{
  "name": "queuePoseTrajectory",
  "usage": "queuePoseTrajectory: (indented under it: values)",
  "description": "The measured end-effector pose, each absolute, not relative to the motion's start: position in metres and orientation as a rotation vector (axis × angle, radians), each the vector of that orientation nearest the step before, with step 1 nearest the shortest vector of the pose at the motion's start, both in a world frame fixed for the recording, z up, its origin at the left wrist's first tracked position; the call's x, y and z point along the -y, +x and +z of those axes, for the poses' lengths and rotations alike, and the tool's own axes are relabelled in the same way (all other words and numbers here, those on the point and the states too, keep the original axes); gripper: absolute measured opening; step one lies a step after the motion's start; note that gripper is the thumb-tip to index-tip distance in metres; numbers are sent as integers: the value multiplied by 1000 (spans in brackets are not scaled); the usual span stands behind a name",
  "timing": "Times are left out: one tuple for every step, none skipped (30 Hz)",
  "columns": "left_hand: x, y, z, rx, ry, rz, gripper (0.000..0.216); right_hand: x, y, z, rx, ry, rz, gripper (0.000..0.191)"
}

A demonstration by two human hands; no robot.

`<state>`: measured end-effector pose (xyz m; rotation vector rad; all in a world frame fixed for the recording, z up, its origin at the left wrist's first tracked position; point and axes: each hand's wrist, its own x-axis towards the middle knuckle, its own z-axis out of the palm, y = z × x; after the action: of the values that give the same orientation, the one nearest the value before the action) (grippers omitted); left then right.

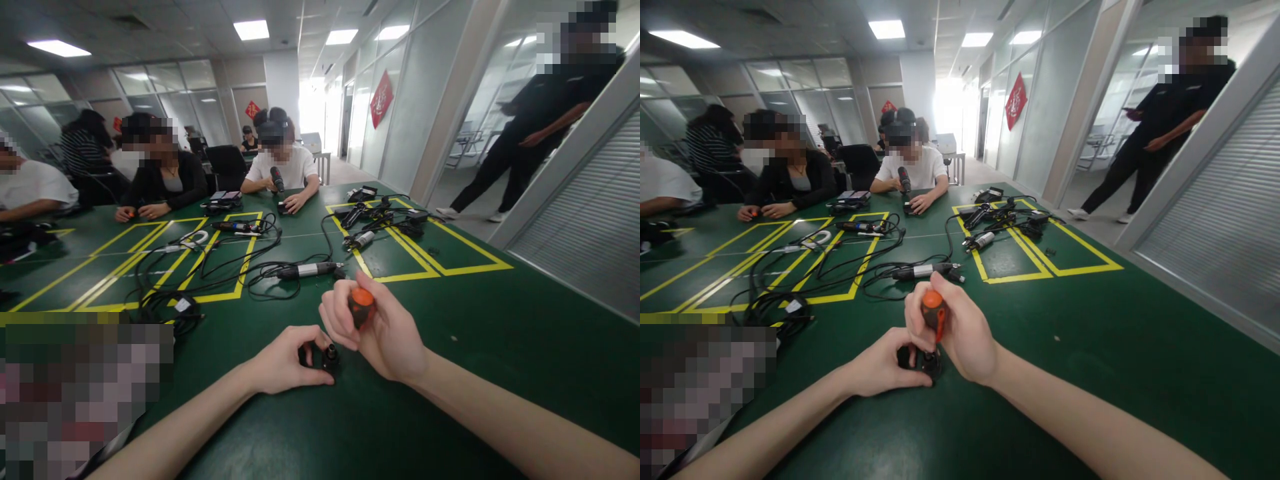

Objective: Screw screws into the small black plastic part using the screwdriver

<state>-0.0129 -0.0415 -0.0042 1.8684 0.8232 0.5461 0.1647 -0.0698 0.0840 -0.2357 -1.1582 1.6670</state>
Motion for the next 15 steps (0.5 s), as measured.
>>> queuePoseTrajectory:
  values:
    - [41,-13,-4,-819,1870,532,36,70,165,84,1153,-218,1692,56]
    - [40,-13,-3,-816,1871,521,35,70,166,84,1145,-196,1718,57]
    - [40,-13,-3,-816,1873,516,34,70,167,84,1138,-172,1742,56]
    - [40,-13,-2,-819,1875,516,33,71,168,84,1135,-150,1754,53]
    - [40,-13,-2,-825,1876,517,33,71,168,84,1135,-132,1753,47]
    - [40,-12,-2,-832,1877,515,33,71,168,84,1136,-123,1745,41]
    - [40,-12,-2,-839,1877,509,33,71,168,84,1138,-123,1734,36]
    - [40,-12,-2,-841,1875,502,34,71,168,84,1143,-134,1719,33]
    - [40,-12,-3,-841,1870,498,35,71,167,84,1155,-150,1699,31]
    - [41,-12,-3,-841,1863,499,35,71,167,84,1170,-176,1677,32]
    - [41,-12,-4,-842,1854,505,36,71,166,84,1185,-210,1653,34]
    - [41,-12,-4,-845,1845,514,36,70,166,85,1198,-249,1632,38]
    - [41,-12,-4,-847,1840,522,36,70,165,85,1202,-287,1620,42]
    - [41,-12,-4,-848,1840,525,37,70,165,86,1198,-318,1623,47]
    - [41,-12,-3,-846,1846,522,37,70,166,86,1184,-336,1642,50]
